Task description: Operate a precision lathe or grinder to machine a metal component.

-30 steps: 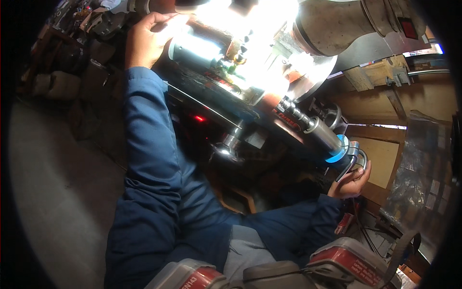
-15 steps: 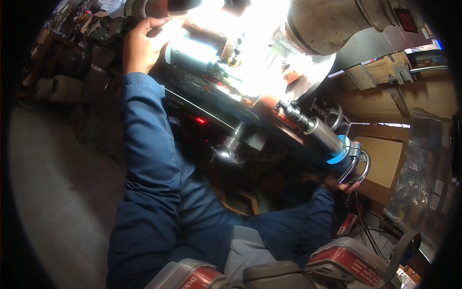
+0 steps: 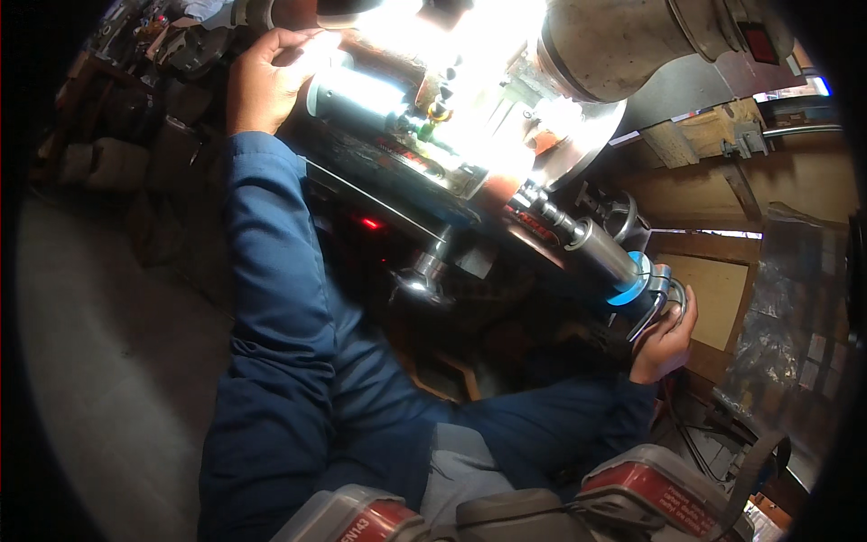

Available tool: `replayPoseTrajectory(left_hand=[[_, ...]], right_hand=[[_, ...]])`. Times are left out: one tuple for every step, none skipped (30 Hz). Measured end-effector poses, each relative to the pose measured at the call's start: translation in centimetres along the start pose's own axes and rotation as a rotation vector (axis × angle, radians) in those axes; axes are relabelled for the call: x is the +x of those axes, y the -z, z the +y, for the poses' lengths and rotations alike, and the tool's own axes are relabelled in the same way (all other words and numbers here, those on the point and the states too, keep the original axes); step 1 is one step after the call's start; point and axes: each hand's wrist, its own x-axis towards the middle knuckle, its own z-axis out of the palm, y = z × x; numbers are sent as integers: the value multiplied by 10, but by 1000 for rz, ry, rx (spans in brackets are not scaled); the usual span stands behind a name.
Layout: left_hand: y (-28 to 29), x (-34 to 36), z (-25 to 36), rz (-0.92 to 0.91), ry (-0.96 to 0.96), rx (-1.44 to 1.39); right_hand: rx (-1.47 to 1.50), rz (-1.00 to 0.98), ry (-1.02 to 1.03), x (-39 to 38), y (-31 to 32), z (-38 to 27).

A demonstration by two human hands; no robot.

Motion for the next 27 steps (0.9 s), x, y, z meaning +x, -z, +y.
replayPoseTrajectory(left_hand=[[0,0,-1,-1,-9,-24],[0,-1,-3,1,-7,-28],[0,0,-3,-10,-8,-72],[1,0,-4,-20,-9,-115],[2,0,-6,-14,-7,-117],[3,-1,-8,-20,-7,-174],[1,-1,-8,-30,-6,-240],[0,-2,-8,-23,-4,-249],[-2,-2,-2,-25,7,-203],[-3,-3,3,-21,19,-163],[-4,-2,3,-9,21,-174],[-3,-2,2,0,9,-152],[-1,-2,-1,9,-3,-130],[-1,0,-7,66,-110,-71],[0,-1,-7,82,-103,-69],[-5,0,-6,59,-77,-123],[-5,0,-5,39,-49,-168],[-4,0,-7,47,-47,-163],[-6,1,-7,54,-76,-113],[-8,2,-4,45,-41,-121],[-9,1,-1,32,-3,-130],[-6,0,-3,39,9,-122],[-4,-1,-4,46,-26,-44],[-3,-1,-3,53,-64,23],[-3,0,-2,58,-57,19],[-3,0,0,46,-36,-48],[-3,0,2,36,-17,-114]], right_hand=[[4,-90,16,7,5,-1],[8,-180,33,15,9,-3],[7,-178,36,22,12,-5],[-15,-284,13,29,14,-7],[-38,-391,-8,37,15,-8],[-2,-391,33,44,11,-3],[-8,-385,40,53,8,6],[42,-543,-3,64,5,15],[95,-702,-50,73,0,27],[195,-731,-12,80,-6,34],[187,-725,1,89,-6,38],[279,-887,-199,97,-10,34],[368,-1046,-403,105,-13,30],[363,-1180,-320,113,-15,27],[358,-1185,-303,120,-22,32],[347,-1230,-346,124,-29,46],[340,-1283,-385,127,-38,53],[307,-1346,-455,130,-45,51],[366,-1394,-579,132,-52,60],[375,-1461,-522,134,-63,78],[382,-1530,-468,136,-68,88],[375,-1543,-460,130,-64,59],[355,-1526,-520,122,-58,29],[332,-1495,-581,119,-51,6],[322,-1495,-577,121,-51,10],[346,-1497,-505,124,-51,23],[371,-1497,-433,127,-52,33]])
